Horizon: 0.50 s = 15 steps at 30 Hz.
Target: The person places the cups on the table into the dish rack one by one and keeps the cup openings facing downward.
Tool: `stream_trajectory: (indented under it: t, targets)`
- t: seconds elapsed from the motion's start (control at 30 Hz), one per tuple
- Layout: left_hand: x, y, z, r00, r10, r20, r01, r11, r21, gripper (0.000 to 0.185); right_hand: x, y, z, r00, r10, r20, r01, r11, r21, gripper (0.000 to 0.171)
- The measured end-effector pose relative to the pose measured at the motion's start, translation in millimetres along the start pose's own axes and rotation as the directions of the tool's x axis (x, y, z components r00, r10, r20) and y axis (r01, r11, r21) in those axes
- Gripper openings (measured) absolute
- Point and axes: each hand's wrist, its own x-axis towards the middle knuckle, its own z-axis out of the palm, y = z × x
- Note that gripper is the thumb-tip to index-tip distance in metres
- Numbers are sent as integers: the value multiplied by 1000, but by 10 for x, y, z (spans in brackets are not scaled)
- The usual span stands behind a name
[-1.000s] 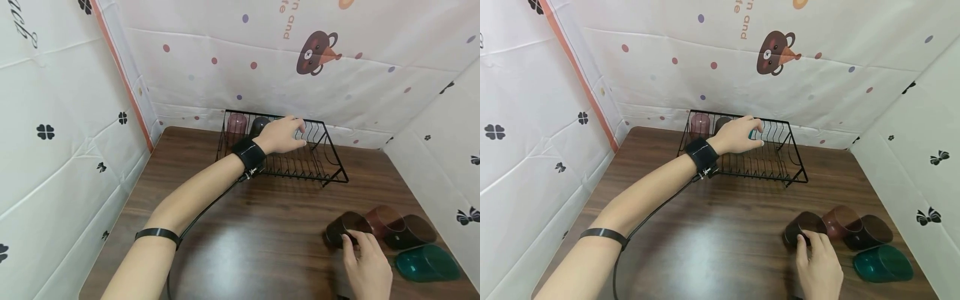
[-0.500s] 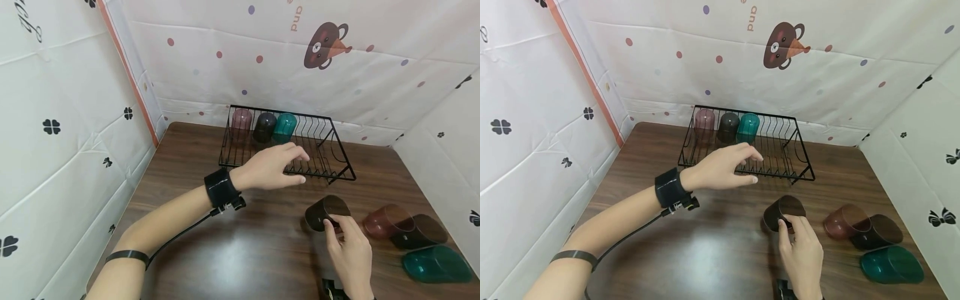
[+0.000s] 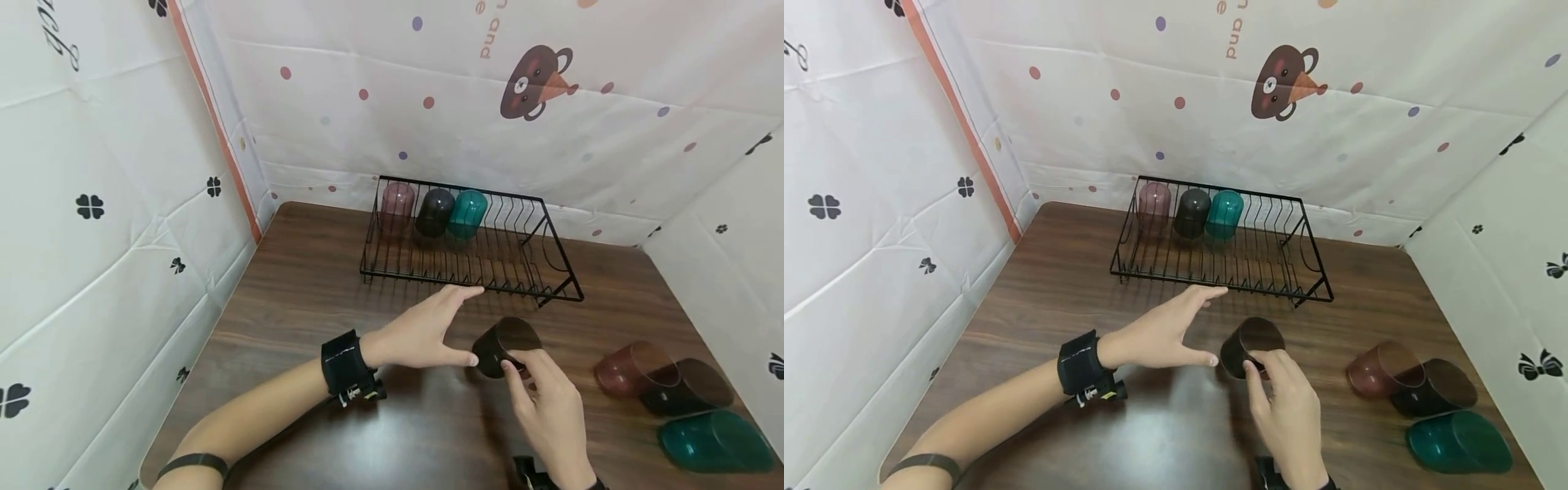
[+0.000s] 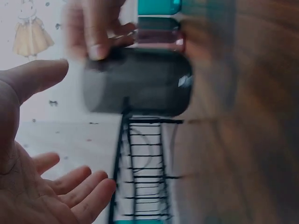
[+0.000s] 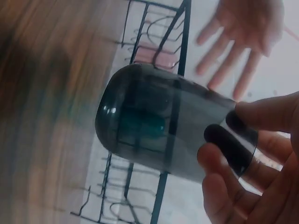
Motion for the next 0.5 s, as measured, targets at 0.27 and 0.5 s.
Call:
stream_trajectory:
  t: [0.27,0.5]
  targets:
    - [-108,-156,273,996,-63,62,74,978,-196,116,59,-135,47,980,-175,98,172,984,43,21]
    - [-86,-237,315,998,-16,65,35,951,-306,104,112,-234,83,964,-234,129,222,970,101,20]
